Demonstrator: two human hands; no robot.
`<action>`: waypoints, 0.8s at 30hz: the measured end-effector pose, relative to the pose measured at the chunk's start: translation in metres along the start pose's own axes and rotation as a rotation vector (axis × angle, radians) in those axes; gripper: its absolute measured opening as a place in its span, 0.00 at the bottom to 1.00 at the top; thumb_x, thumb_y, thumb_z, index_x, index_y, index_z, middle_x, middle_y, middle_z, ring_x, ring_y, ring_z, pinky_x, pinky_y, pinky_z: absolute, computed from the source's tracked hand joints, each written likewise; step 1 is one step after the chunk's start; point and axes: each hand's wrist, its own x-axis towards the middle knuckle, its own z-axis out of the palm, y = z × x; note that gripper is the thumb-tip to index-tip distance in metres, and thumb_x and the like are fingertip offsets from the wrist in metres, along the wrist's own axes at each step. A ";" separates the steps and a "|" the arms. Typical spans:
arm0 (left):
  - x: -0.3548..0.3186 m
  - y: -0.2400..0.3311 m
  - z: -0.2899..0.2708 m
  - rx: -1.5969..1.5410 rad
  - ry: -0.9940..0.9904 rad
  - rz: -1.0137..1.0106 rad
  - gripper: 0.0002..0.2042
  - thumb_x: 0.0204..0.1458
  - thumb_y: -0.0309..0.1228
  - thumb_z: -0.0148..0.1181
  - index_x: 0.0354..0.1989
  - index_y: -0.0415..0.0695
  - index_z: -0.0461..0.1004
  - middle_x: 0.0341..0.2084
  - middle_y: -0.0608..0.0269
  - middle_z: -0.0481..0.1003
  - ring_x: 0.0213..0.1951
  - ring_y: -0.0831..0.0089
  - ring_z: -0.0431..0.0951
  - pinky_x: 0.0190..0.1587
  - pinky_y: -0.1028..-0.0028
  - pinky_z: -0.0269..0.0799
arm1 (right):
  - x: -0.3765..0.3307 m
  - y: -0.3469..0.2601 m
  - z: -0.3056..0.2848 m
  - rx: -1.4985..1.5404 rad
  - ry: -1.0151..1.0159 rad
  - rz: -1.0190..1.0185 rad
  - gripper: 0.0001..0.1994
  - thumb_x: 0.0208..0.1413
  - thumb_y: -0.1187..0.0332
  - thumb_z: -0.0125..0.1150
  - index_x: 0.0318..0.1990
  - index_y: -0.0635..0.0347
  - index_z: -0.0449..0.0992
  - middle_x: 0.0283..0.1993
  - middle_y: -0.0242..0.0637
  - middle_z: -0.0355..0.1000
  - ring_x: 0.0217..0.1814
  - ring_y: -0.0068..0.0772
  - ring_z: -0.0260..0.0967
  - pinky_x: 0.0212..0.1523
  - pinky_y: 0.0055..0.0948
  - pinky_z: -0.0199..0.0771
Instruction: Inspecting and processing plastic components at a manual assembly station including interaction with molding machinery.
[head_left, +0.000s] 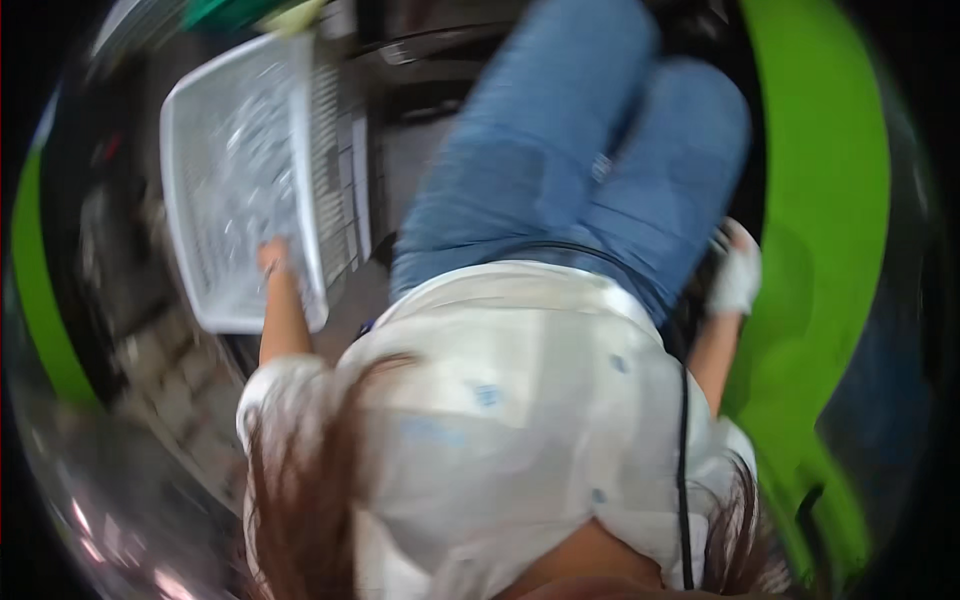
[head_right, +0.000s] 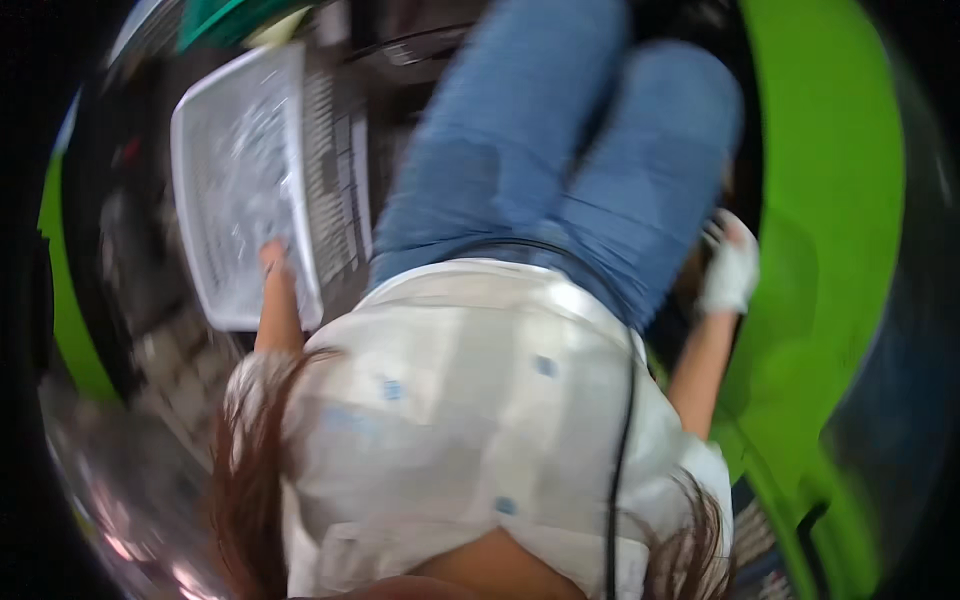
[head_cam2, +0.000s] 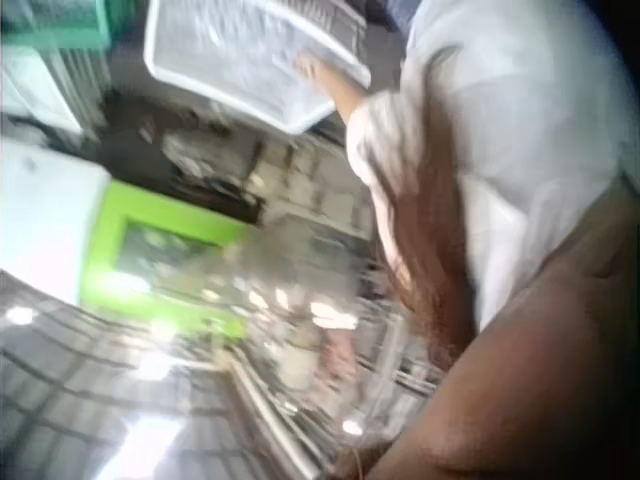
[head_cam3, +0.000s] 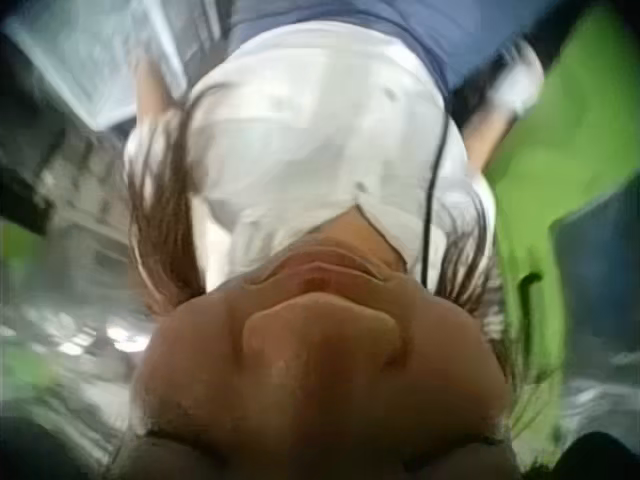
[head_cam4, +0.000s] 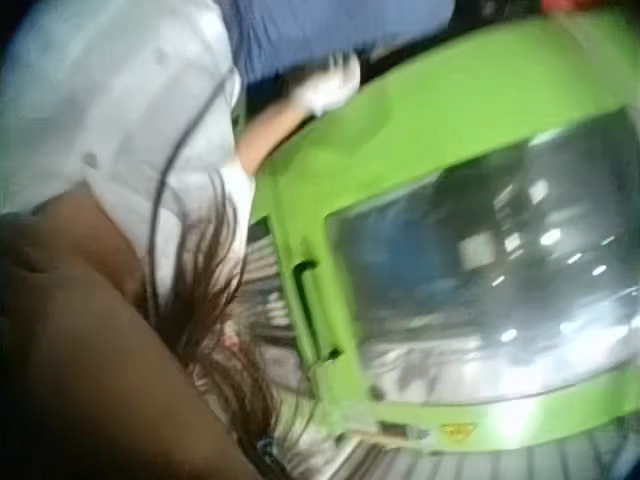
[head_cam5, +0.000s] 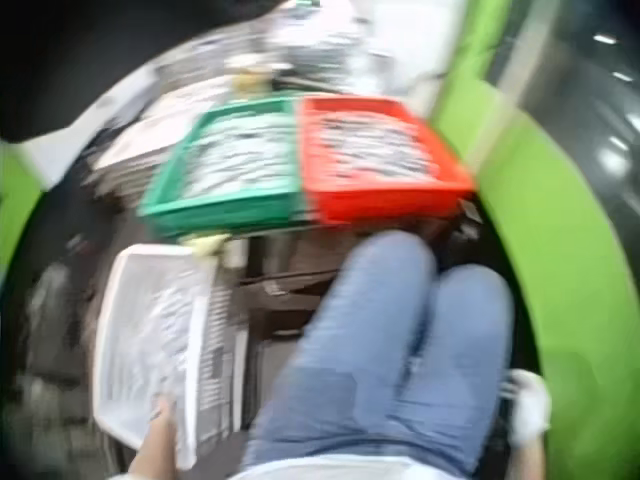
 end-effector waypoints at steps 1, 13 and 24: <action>-0.005 0.025 -0.020 -0.789 0.354 -0.438 0.22 0.49 0.38 0.56 0.49 0.36 0.71 0.44 0.45 0.75 0.50 0.56 0.73 0.54 0.61 0.65 | -0.004 0.027 0.002 0.119 0.026 0.223 0.19 0.63 0.59 0.46 0.51 0.65 0.72 0.47 0.41 0.72 0.44 0.31 0.70 0.46 0.28 0.69; -0.171 0.346 -0.484 -0.980 0.789 1.227 0.15 0.59 0.20 0.48 0.54 0.34 0.65 0.55 0.49 0.66 0.58 0.62 0.66 0.61 0.67 0.60 | 0.022 0.334 -0.012 -0.558 0.265 0.661 0.18 0.51 0.59 0.52 0.49 0.50 0.75 0.51 0.46 0.73 0.56 0.49 0.68 0.55 0.38 0.67; -0.193 0.476 -0.532 -0.415 0.939 1.256 0.05 0.50 0.26 0.56 0.31 0.37 0.75 0.28 0.51 0.75 0.35 0.56 0.75 0.42 0.66 0.70 | 0.174 0.339 -0.021 -0.244 0.424 0.712 0.16 0.55 0.60 0.51 0.50 0.51 0.73 0.49 0.42 0.72 0.53 0.39 0.69 0.49 0.31 0.69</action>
